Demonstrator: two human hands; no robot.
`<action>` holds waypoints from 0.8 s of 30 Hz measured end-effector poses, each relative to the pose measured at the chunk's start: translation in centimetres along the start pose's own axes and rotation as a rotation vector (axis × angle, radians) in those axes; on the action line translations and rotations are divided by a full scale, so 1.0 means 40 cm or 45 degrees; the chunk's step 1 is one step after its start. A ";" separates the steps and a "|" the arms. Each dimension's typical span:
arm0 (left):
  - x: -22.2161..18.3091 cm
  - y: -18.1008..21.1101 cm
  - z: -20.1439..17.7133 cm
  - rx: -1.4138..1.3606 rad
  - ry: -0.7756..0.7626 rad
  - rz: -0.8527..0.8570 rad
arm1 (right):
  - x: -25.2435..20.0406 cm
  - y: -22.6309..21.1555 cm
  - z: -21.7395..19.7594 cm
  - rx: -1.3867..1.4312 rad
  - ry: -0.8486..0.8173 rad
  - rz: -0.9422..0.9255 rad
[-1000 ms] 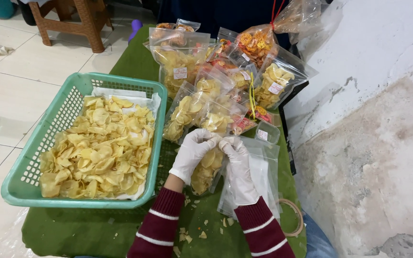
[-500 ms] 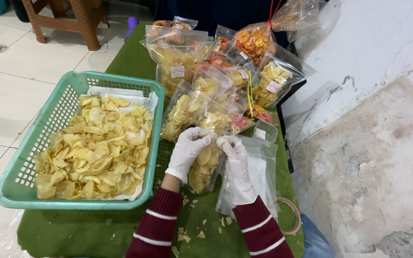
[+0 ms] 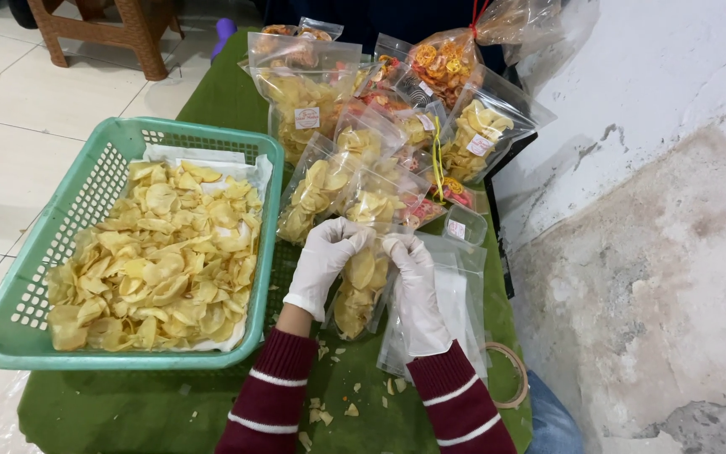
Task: The person scoops potato chips from a green basket and places them into clear plastic bags. They then seal the bags and set them aside on the table. The process is repeated multiple times throughout the clip.
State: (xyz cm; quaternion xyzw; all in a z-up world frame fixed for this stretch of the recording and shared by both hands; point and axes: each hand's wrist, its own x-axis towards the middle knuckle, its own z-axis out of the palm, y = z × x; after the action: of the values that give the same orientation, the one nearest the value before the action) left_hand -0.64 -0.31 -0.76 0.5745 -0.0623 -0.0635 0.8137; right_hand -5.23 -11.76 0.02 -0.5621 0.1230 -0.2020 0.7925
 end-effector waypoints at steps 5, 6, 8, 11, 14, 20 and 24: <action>0.006 -0.009 -0.007 -0.006 -0.015 0.021 | -0.027 -0.019 0.018 0.032 0.009 0.029; 0.007 -0.014 -0.008 -0.010 -0.013 0.024 | -0.030 -0.027 0.019 0.001 0.005 0.023; 0.022 -0.046 -0.013 0.013 0.000 0.046 | -0.022 -0.021 0.015 0.005 0.018 0.040; 0.017 -0.039 -0.008 0.042 0.030 0.074 | -0.011 -0.005 0.010 0.012 0.047 0.067; 0.008 -0.028 0.006 0.051 0.071 0.091 | -0.020 -0.007 0.015 0.014 0.081 0.085; -0.002 -0.012 0.001 0.079 0.152 0.110 | -0.007 -0.002 0.003 0.016 0.127 0.104; 0.014 -0.027 0.004 0.096 0.166 0.112 | 0.006 0.005 -0.006 0.003 0.131 0.126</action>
State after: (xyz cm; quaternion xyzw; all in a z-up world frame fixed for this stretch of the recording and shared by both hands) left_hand -0.14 -0.91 -1.69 0.6043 -0.0367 0.0124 0.7958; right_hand -5.08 -12.02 -0.26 -0.5434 0.1910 -0.1913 0.7948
